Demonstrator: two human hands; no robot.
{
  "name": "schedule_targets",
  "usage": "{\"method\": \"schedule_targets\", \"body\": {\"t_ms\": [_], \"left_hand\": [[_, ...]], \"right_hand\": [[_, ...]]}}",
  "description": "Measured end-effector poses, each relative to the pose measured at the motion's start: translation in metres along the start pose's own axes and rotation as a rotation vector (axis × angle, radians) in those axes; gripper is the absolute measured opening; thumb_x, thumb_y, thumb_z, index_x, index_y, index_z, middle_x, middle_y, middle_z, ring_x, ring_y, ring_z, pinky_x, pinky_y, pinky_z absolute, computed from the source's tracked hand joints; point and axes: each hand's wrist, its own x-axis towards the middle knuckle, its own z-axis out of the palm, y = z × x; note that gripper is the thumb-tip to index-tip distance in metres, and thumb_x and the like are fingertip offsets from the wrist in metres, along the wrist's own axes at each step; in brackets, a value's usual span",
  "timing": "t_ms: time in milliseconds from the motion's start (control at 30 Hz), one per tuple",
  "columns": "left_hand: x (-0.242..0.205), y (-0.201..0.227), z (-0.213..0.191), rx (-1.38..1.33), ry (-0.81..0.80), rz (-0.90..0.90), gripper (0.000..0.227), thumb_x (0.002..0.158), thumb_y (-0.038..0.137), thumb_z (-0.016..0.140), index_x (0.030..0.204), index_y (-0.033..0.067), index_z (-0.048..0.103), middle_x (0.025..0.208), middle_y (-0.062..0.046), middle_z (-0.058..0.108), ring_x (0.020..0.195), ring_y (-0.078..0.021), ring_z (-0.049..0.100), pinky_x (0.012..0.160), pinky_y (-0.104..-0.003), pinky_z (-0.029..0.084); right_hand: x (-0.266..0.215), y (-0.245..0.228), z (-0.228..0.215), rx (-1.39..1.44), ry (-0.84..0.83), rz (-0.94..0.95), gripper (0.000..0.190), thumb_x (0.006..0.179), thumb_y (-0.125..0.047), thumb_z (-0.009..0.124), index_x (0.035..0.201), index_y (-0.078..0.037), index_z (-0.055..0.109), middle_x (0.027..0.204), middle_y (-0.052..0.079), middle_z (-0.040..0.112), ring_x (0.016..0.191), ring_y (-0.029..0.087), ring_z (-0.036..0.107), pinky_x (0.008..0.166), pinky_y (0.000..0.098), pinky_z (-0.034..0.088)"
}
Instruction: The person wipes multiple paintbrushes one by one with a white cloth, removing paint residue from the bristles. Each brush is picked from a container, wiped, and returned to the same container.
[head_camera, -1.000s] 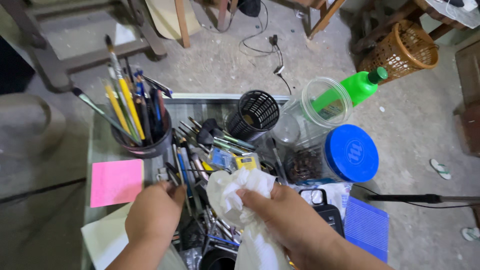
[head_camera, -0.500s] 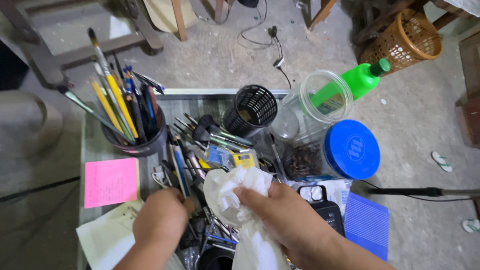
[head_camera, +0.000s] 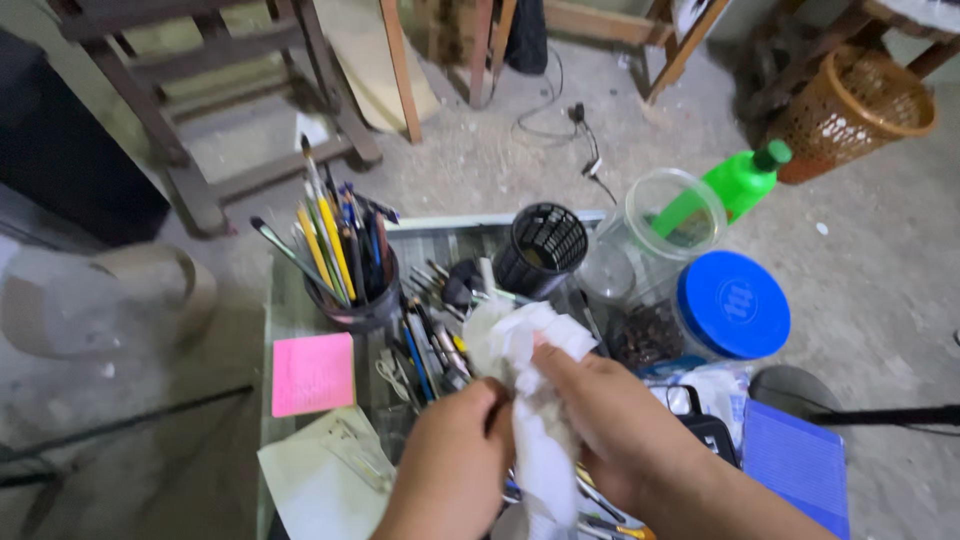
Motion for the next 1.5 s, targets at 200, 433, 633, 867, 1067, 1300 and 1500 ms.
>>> {"method": "schedule_targets", "body": {"t_ms": [200, 433, 633, 867, 1067, 1300, 1500], "left_hand": [[-0.006, 0.028, -0.018, -0.043, -0.1, 0.195, 0.025, 0.088, 0.028, 0.064, 0.102, 0.0095, 0.071, 0.089, -0.019, 0.074, 0.09, -0.0392, 0.071, 0.077, -0.045, 0.056], [-0.009, 0.055, -0.027, 0.096, 0.051, 0.167, 0.023, 0.09, 0.031, 0.062, 0.101, 0.0115, 0.07, 0.087, -0.018, 0.072, 0.089, -0.0402, 0.067, 0.074, -0.05, 0.051], [0.007, 0.059, -0.03, -0.305, -0.111, 0.267, 0.025, 0.097, 0.03, 0.059, 0.093, 0.0066, 0.069, 0.071, -0.008, 0.071, 0.064, -0.0222, 0.064, 0.062, -0.036, 0.052], [0.011, 0.055, -0.026, -1.3, -0.532, -0.15, 0.025, 0.101, 0.032, 0.059, 0.087, 0.0124, 0.062, 0.061, 0.003, 0.046, 0.053, -0.0099, 0.044, 0.051, -0.027, 0.033], [0.007, 0.057, -0.024, -1.214, -0.568, -0.034, 0.03, 0.103, 0.033, 0.058, 0.083, 0.0105, 0.057, 0.061, 0.004, 0.045, 0.052, -0.0083, 0.042, 0.049, -0.024, 0.031], [0.001, 0.068, -0.035, -0.553, -0.347, 0.18, 0.028, 0.094, 0.027, 0.07, 0.075, 0.0078, 0.063, 0.063, 0.004, 0.054, 0.057, -0.0059, 0.046, 0.052, -0.026, 0.039], [-0.008, 0.088, -0.045, -0.188, -0.12, 0.17, 0.03, 0.084, 0.024, 0.077, 0.071, 0.0043, 0.059, 0.059, -0.004, 0.058, 0.054, -0.0106, 0.051, 0.051, -0.032, 0.043]], "right_hand": [[-0.019, -0.02, 0.014, -0.096, 0.008, -0.016, 0.03, 0.094, -0.029, 0.069, 0.106, -0.001, 0.073, 0.087, 0.01, 0.076, 0.071, 0.021, 0.07, 0.066, 0.039, 0.057], [-0.025, -0.041, 0.032, 0.027, 0.008, -0.118, 0.026, 0.093, -0.024, 0.062, 0.103, -0.002, 0.072, 0.087, 0.012, 0.075, 0.071, 0.024, 0.069, 0.065, 0.0411, 0.058], [-0.018, -0.062, 0.026, 0.098, -0.024, -0.04, 0.03, 0.099, -0.028, 0.052, 0.105, -0.005, 0.07, 0.089, 0.012, 0.074, 0.073, 0.024, 0.069, 0.07, 0.0422, 0.059], [-0.017, -0.088, 0.019, -0.047, -0.247, 0.028, 0.042, 0.095, -0.042, 0.046, 0.097, -0.007, 0.069, 0.078, 0.016, 0.071, 0.062, 0.03, 0.066, 0.057, 0.0455, 0.059], [-0.013, -0.109, 0.018, -0.003, -0.077, -0.077, 0.027, 0.098, -0.032, 0.046, 0.102, -0.013, 0.066, 0.081, 0.011, 0.068, 0.066, 0.026, 0.063, 0.06, 0.0458, 0.055], [0.0, -0.12, 0.005, 0.107, 0.048, -0.164, 0.027, 0.101, -0.026, 0.048, 0.112, -0.01, 0.067, 0.095, 0.008, 0.071, 0.077, 0.023, 0.067, 0.069, 0.042, 0.056], [0.006, -0.109, -0.004, 0.146, 0.193, -0.239, 0.033, 0.106, -0.032, 0.044, 0.121, -0.009, 0.063, 0.102, 0.01, 0.071, 0.085, 0.024, 0.068, 0.077, 0.0453, 0.056]]}}
